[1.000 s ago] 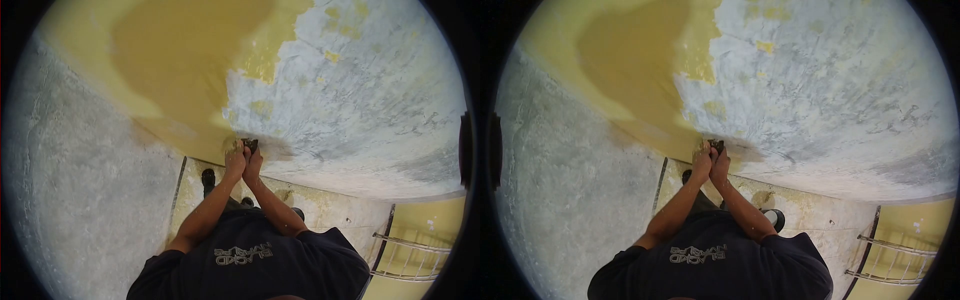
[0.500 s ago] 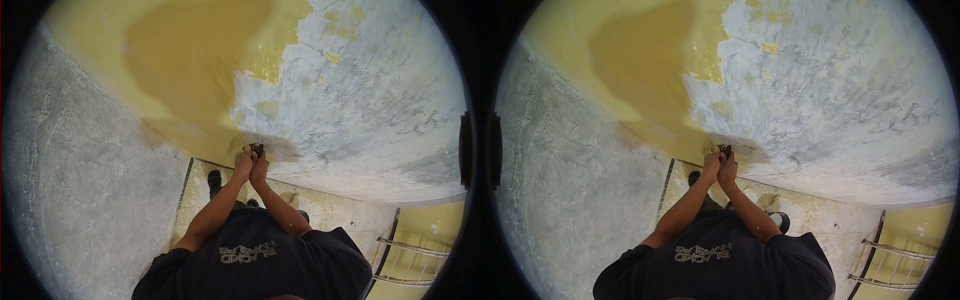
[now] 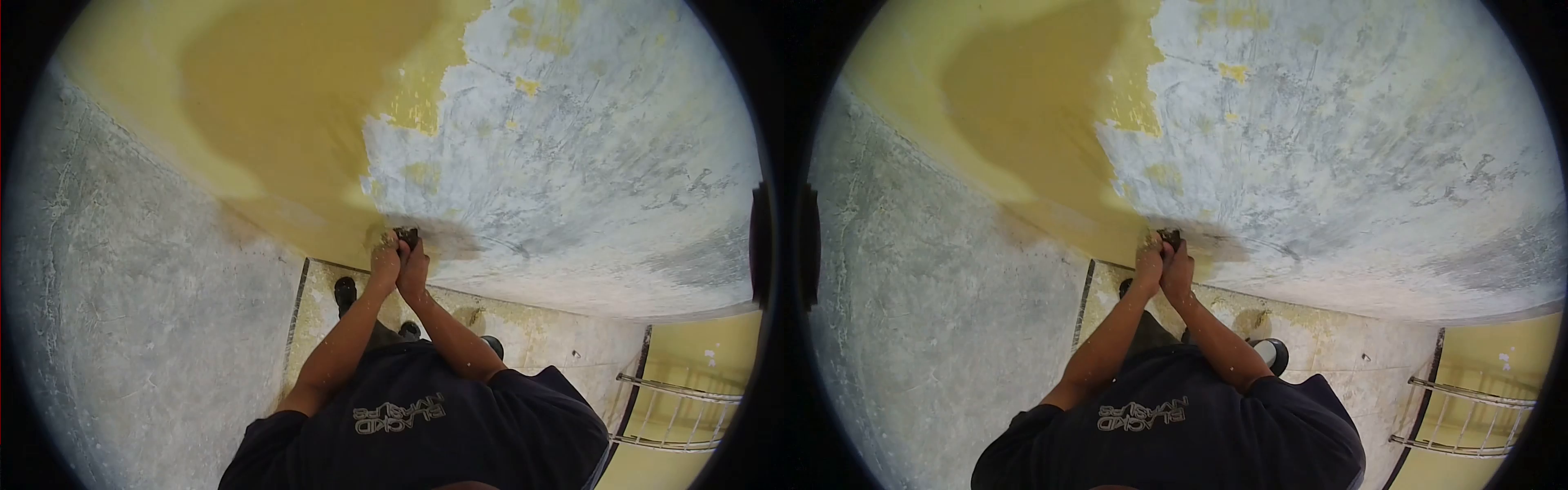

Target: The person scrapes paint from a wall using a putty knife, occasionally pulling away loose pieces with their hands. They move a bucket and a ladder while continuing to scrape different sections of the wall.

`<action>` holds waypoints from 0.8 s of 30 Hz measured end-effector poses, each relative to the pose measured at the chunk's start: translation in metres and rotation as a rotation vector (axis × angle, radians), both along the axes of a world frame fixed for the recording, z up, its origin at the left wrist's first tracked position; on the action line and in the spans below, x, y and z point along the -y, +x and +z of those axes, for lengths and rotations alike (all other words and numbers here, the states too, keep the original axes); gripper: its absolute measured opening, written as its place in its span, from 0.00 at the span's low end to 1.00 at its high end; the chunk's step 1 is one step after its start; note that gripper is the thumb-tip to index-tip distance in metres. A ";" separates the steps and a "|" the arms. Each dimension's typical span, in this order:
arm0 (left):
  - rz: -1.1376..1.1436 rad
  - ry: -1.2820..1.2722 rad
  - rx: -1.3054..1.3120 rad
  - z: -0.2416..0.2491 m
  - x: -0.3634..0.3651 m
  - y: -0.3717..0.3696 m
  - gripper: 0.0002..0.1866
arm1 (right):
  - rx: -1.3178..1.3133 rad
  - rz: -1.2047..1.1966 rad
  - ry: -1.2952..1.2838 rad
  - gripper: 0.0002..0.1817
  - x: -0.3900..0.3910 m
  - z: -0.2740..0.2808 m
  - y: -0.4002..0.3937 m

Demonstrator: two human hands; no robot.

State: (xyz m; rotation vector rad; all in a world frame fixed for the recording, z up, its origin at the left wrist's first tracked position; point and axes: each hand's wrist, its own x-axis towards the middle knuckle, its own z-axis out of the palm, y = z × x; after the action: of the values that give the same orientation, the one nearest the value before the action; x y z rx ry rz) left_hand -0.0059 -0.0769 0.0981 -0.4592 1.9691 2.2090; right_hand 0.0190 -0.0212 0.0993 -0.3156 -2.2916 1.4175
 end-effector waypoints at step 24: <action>-0.247 -1.017 -0.655 0.077 0.001 0.004 0.13 | -0.242 0.295 -0.111 0.15 -0.048 0.080 0.017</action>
State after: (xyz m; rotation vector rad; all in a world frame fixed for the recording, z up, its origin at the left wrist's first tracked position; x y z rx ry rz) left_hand -0.0023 -0.0779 0.1747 0.4878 3.1750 1.1176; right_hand 0.0356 0.0271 0.1798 0.1635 -2.1278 1.6286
